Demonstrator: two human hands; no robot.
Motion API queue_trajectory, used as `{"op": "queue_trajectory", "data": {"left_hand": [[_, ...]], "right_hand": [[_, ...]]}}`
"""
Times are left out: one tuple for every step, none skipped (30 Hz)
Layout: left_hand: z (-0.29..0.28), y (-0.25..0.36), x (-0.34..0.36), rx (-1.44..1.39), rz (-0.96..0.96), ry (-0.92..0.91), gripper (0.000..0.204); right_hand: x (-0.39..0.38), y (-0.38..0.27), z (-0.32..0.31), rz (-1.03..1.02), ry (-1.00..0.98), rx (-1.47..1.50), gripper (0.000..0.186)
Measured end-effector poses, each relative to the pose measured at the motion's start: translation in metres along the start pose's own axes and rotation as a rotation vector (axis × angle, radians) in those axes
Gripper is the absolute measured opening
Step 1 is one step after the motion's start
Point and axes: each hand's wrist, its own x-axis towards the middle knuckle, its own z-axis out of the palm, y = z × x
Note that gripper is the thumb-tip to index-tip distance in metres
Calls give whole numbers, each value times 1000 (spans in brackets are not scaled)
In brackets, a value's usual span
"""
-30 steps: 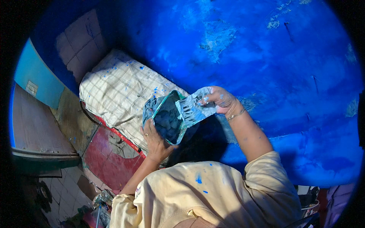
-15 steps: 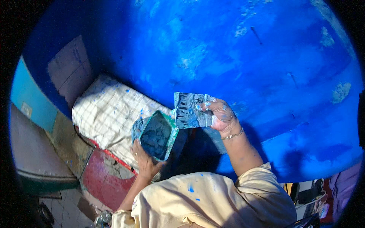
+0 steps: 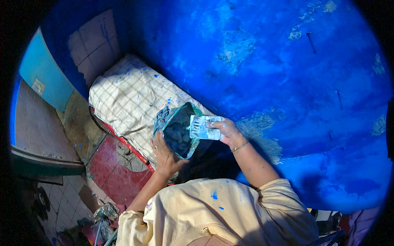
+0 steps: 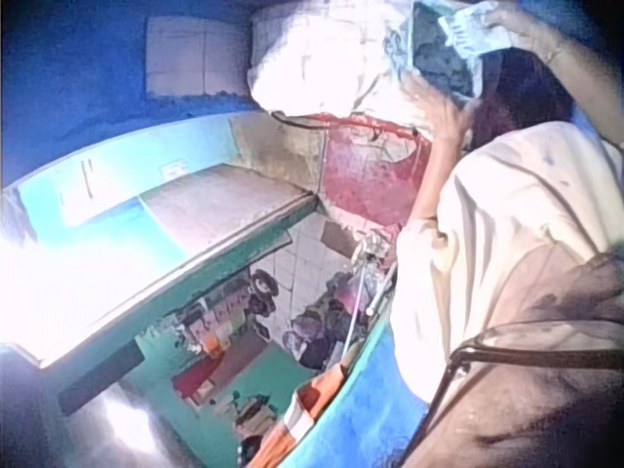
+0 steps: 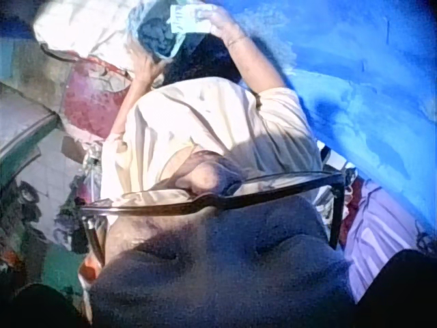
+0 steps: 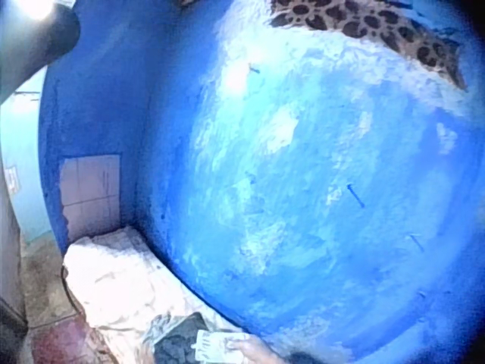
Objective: The person patches a blue wall using a scraper and white putty from a small green container.
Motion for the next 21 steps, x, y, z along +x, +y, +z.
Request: {"op": "queue_trajectory", "data": {"left_hand": [[0,-3,-5,-2,1,-17,128],[1,-7,-8,-8,20,-25,127],[2,-9,-4,-16,60,-27,125],[2,-9,0,-47,81,-19,122],[5,-17,-4,23,87,-75,122],[-3,-14,2,62,107,-132,123],[0,-14,5,37,103,-70,125],[3,-14,7,11,99,-9,127],[4,-13,6,4,96,7,128],[5,-12,8,-2,91,24,129],[6,-11,5,-7,79,31,130],[6,-8,4,-12,67,38,130],[6,-7,4,-17,56,45,131],[6,-8,2,-14,57,40,130],[7,-9,1,-10,59,36,130],[7,-10,0,-6,63,31,130],[10,-11,-3,26,79,38,129],[11,-12,-5,22,83,44,129],[9,-13,-6,18,90,51,129],[10,-13,-4,7,98,60,129],[9,-12,-3,-7,109,49,129]], "right_hand": [[5,5,-1,12,-88,133,40],[8,15,-11,-85,74,-164,39],[13,24,-21,-136,153,-293,39],[15,23,-17,-133,174,-179,40],[22,25,-28,-106,129,-207,27],[20,19,-29,-109,135,-191,28],[22,16,-29,-53,121,-81,30],[26,16,-36,-37,109,-54,32],[26,20,-39,-77,130,-122,30],[29,20,-42,-109,212,-370,28],[26,21,-40,-97,175,-303,26],[24,19,-39,-85,136,-235,25],[22,15,-38,-89,118,-117,25],[21,16,-40,-108,175,-239,24],[22,19,-42,-127,232,-360,23],[25,23,-46,-146,290,-480,23],[26,22,-45,-107,257,-315,24],[22,20,-47,-104,165,-229,26],[21,15,-48,-69,112,-106,28],[17,7,-49,-37,62,11,30],[7,-9,-41,-110,-51,100,32]]}}
